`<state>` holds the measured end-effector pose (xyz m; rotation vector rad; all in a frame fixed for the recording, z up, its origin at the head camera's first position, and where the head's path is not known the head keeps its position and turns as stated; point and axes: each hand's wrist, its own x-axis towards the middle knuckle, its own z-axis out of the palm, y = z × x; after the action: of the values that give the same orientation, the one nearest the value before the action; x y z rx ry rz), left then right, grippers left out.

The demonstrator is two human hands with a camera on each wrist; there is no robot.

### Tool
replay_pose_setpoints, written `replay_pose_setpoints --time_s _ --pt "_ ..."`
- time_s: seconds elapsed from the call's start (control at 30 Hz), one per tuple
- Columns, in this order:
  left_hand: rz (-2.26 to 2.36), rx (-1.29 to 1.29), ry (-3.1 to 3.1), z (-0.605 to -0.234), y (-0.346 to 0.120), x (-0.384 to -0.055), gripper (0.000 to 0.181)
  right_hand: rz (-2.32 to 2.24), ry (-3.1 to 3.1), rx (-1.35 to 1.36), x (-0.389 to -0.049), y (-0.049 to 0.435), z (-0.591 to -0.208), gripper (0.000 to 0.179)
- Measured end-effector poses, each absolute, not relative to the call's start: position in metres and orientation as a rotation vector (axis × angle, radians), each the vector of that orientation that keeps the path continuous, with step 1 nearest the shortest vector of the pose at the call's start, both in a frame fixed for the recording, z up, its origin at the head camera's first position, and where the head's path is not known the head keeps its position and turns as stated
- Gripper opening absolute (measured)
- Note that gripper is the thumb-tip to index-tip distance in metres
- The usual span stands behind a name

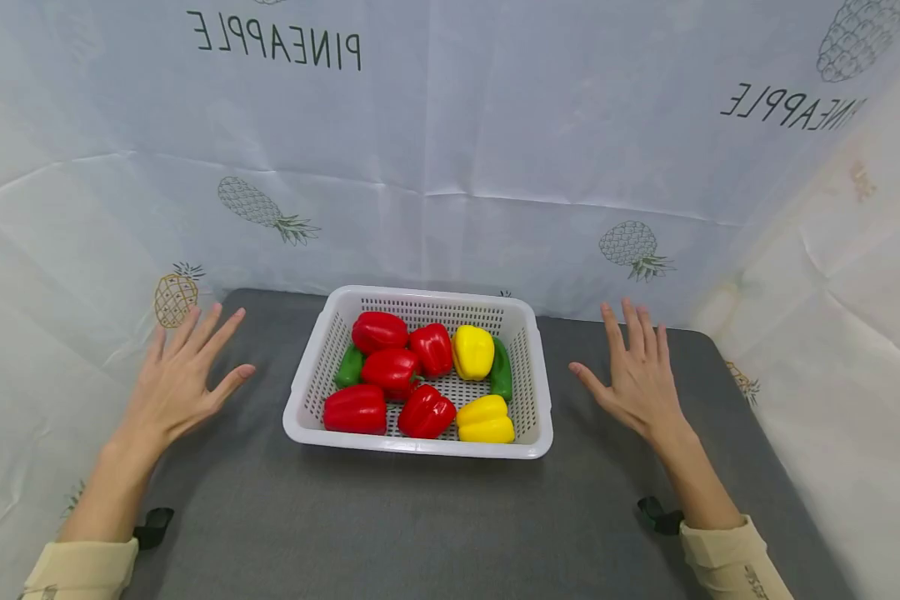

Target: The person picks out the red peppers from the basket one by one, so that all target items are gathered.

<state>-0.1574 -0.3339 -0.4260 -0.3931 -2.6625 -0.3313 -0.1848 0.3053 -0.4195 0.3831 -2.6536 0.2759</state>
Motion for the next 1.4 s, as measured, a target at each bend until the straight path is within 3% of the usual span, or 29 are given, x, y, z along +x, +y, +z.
replay_pose_setpoints --time_s 0.6,0.93,1.4 --pt "-0.530 -0.377 -2.748 -0.414 -0.312 -0.143 0.072 0.442 -2.682 0.458 -0.184 0.284 -0.411 0.103" --pt "-0.757 -0.412 -2.705 -0.409 -0.294 -0.135 0.056 0.539 -2.688 0.538 -0.186 0.265 -0.394 0.095" --pt "-1.166 -0.430 -2.839 -0.399 -0.273 -0.118 0.054 0.668 -2.741 0.680 -0.188 0.241 -0.374 0.091"
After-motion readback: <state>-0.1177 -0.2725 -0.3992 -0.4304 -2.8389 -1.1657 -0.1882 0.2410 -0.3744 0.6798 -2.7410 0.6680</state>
